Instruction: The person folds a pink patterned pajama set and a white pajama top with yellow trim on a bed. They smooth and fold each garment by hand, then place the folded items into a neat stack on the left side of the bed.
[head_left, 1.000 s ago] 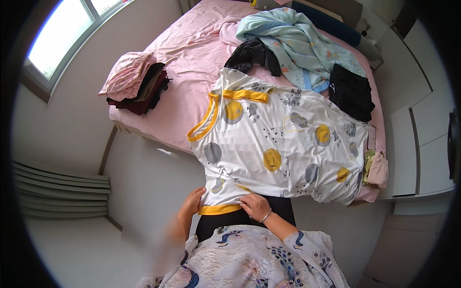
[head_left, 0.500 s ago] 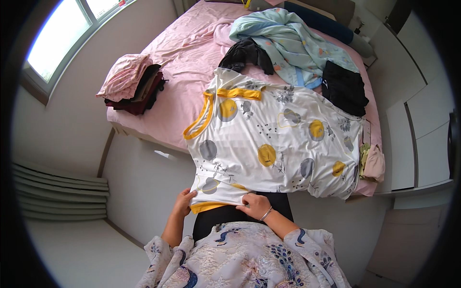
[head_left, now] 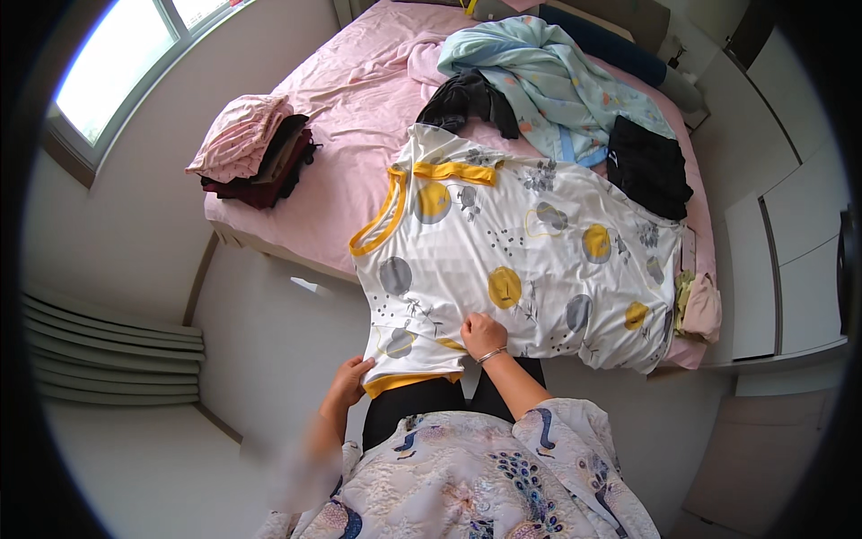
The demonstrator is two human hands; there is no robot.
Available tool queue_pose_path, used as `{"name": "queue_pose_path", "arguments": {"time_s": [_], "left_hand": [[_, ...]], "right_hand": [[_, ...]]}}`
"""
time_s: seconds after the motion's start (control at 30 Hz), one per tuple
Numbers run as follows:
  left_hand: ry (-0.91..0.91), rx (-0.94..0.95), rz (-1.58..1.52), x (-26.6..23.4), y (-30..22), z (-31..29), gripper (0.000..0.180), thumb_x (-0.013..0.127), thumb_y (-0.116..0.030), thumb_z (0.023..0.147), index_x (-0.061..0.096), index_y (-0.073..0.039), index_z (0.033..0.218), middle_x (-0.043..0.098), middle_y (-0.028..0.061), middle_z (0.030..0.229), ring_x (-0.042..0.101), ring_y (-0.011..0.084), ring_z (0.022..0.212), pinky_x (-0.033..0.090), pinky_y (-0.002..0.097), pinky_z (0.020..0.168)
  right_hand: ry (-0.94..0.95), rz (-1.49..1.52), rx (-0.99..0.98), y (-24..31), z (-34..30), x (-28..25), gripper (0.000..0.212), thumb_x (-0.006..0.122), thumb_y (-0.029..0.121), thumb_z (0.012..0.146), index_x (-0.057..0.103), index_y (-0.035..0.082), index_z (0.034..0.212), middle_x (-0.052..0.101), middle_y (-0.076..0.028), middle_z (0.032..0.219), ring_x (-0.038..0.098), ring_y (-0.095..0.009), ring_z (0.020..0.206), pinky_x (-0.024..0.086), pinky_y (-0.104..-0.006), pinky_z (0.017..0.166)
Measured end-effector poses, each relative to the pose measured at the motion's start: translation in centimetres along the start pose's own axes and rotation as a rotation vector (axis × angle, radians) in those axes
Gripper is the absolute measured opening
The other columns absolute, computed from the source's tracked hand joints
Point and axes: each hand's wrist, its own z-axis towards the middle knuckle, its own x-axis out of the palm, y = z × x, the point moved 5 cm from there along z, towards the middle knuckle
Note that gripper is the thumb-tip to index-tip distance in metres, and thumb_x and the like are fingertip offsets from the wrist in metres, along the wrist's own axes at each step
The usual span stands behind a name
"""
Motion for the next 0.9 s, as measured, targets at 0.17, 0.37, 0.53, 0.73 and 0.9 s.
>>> {"name": "queue_pose_path", "arguments": {"time_s": [0.17,0.37,0.53,0.73,0.9], "left_hand": [[0.082,0.01,0.07,0.1,-0.5,0.0,0.032,0.061,-0.016,0.081,0.053,0.001,0.106,0.06,0.007,0.096,0.06,0.0171,0.085,0.05,0.0303,0.074],[0.097,0.09,0.147,0.7,-2.3,-0.7,0.042,0.06,-0.014,0.08,0.046,-0.006,0.119,0.059,0.0041,0.093,0.059,0.0138,0.083,0.048,0.0259,0.072],[0.213,0.192,0.399,2.8,-3.8,-4.4,0.078,0.062,-0.002,0.073,0.02,-0.01,0.138,0.056,0.0079,0.105,0.056,0.0143,0.089,0.046,0.0254,0.078],[0.188,0.404,0.423,5.5,-3.4,-5.8,0.084,0.061,0.01,0.069,0.02,-0.011,0.139,0.032,0.0109,0.135,0.045,0.0182,0.112,0.041,0.0294,0.091],[-0.1,0.666,0.76,5.0,-3.6,-5.5,0.069,0.061,0.005,0.071,0.033,-0.011,0.132,0.038,0.0111,0.13,0.051,0.0171,0.102,0.045,0.0269,0.083]], "right_hand": [[-0.121,0.222,0.081,-3.1,-3.1,-5.8,0.007,0.059,0.014,0.069,0.057,0.008,0.067,0.058,-0.011,0.066,0.058,-0.03,0.063,0.046,-0.0394,0.055],[0.151,-0.025,0.306,-20.7,-14.3,-10.7,0.013,0.057,0.018,0.075,0.063,0.006,0.074,0.063,-0.012,0.07,0.061,-0.029,0.063,0.048,-0.0393,0.057],[0.17,-0.147,0.361,-17.2,-16.2,-13.0,0.017,0.056,0.019,0.078,0.064,0.007,0.087,0.062,-0.016,0.084,0.059,-0.034,0.08,0.049,-0.0401,0.071],[0.205,0.363,-0.095,0.8,-8.7,-8.3,0.018,0.066,0.024,0.072,0.062,0.009,0.082,0.061,-0.008,0.082,0.061,-0.026,0.074,0.049,-0.0333,0.064],[0.206,0.28,-0.13,2.9,-6.4,-1.5,0.017,0.063,0.022,0.074,0.063,0.007,0.082,0.061,-0.011,0.084,0.059,-0.029,0.079,0.049,-0.0353,0.068]]}}
